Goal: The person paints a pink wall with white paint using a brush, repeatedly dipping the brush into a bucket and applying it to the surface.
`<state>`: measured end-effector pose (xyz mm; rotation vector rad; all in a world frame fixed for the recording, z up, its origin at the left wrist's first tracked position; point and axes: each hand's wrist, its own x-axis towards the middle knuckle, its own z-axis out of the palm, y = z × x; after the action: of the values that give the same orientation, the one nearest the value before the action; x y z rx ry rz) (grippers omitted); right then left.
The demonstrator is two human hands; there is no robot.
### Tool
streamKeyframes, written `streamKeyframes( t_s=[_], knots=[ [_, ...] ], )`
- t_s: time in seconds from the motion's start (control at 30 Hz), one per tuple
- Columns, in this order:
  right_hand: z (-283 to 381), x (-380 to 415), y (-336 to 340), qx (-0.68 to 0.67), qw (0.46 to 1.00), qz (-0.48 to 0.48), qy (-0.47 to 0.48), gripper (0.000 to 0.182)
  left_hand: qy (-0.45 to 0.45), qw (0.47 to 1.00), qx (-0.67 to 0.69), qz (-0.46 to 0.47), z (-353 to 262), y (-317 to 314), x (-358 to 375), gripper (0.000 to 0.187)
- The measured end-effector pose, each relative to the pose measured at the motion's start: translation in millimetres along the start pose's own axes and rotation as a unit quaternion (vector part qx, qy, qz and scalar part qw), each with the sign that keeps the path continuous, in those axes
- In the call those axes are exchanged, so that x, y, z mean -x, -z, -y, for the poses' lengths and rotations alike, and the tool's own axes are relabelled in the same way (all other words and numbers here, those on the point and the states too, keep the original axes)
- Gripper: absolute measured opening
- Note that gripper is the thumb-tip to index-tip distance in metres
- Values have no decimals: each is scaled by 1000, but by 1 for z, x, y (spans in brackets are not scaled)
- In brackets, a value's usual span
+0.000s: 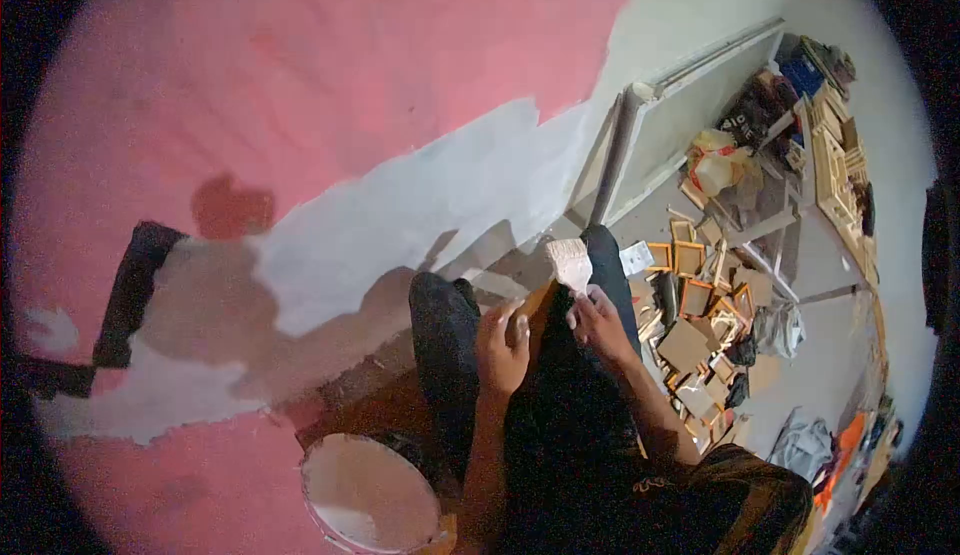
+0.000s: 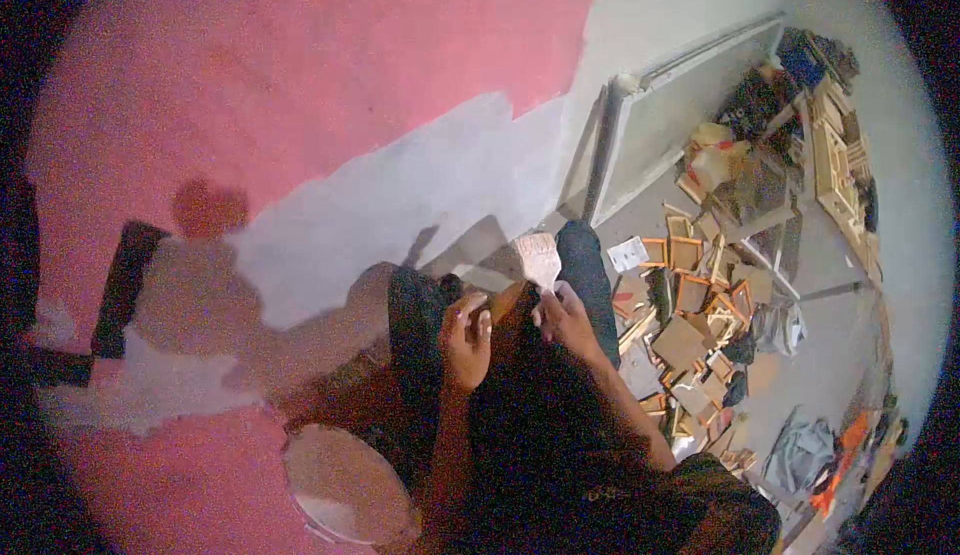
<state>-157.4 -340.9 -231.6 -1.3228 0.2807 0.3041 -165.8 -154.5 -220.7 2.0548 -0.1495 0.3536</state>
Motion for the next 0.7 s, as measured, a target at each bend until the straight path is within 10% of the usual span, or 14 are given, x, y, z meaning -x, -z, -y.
streamKeyframes(
  t_s=[0.37,0.57,0.63,0.7],
  knots=[
    [54,5,-84,160,970,151,105,24,-37,940,60,-334,-48,150,54,17],
    [57,48,-170,315,906,278,45,27,23,844,-255,-472,-77,265,101,32],
    [22,47,-189,383,770,368,352,27,13,799,-264,-539,-55,298,124,30],
    [33,74,-231,432,719,453,303,28,-24,783,-154,-602,-42,325,139,24]
  ],
)
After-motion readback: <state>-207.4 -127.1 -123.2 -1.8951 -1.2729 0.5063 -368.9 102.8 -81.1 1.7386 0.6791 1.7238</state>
